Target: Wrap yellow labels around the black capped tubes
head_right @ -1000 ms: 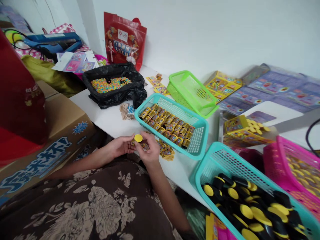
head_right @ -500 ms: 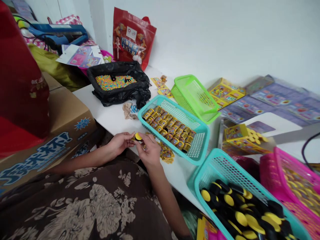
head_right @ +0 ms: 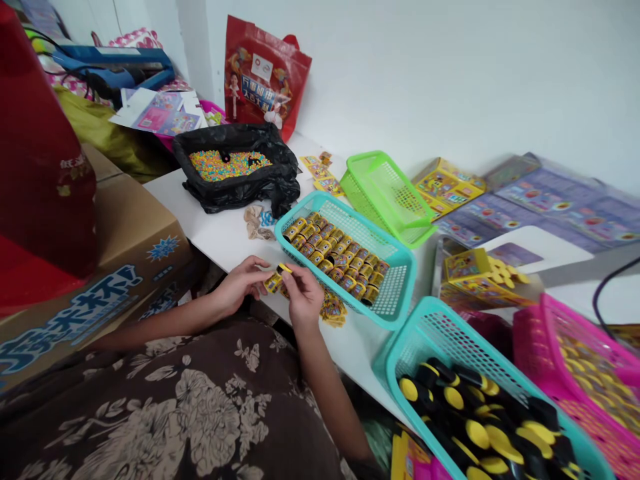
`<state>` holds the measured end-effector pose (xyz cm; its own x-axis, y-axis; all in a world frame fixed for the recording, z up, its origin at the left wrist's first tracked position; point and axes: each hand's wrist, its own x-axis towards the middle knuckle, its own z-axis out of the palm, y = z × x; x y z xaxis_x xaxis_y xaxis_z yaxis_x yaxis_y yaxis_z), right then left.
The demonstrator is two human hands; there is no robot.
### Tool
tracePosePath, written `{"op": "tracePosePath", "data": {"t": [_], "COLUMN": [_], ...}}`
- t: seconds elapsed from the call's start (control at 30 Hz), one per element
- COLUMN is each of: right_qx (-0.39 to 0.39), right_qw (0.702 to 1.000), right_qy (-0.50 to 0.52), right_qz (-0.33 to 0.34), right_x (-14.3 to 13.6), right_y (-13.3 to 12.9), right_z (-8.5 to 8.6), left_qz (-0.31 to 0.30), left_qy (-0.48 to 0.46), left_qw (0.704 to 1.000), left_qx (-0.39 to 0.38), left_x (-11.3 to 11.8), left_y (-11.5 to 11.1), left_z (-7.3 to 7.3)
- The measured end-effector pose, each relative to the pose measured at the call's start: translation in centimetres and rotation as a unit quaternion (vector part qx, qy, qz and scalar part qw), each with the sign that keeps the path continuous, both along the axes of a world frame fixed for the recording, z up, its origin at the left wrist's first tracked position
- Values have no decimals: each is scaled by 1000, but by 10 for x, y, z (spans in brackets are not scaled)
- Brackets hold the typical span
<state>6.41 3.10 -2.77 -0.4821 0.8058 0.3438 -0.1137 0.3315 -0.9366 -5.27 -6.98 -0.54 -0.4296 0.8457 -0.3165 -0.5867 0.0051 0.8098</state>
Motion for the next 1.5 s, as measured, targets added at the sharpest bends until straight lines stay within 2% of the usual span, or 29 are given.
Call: {"op": "tracePosePath", "data": {"t": [0.07, 0.17, 0.3, 0.4, 0.53, 0.73, 0.87, 0.97, 1.1, 1.23, 1.33, 1.5], "right_qx": [-16, 7, 120, 200, 277, 378, 400, 407, 383, 369, 405, 473], "right_qw": [1000, 1000, 990, 972, 954, 924, 913, 909, 922, 929, 913, 879], "right_qy": [0, -7, -53, -88, -103, -59, -76, -86, -65, -43, -33, -34], "right_qz": [14, 27, 57, 84, 44, 3, 3, -5, -6, -12, -29, -36], "right_x": [0, 1, 8, 14, 15, 16, 19, 19, 15, 14, 14, 15], "right_y": [1, 0, -3, -5, -9, -16, -19, -19, -20, -21, -20, -19], "right_z": [-3, -3, 8, 18, 25, 29, 28, 27, 30, 35, 35, 32], "left_qz": [2, -36, -16, -26, -37, -49, -60, -71, -89, -112, -113, -114], "left_qy": [52, 60, 41, 39, 31, 26, 19, -25, -85, -98, -93, -80], "left_qw": [998, 994, 995, 995, 994, 992, 991, 990, 984, 976, 973, 977], "left_qx": [32, 84, 92, 92, 100, 112, 119, 115, 126, 162, 177, 159], "left_x": [0, 0, 0, 0, 1, 3, 3, 2, 0, -1, -2, -4], "left_y": [-2, -1, -2, -4, -7, -14, -16, -15, -12, -12, -12, -11], "left_z": [2, 4, 7, 10, 14, 16, 15, 14, 12, 9, 7, 3]}}
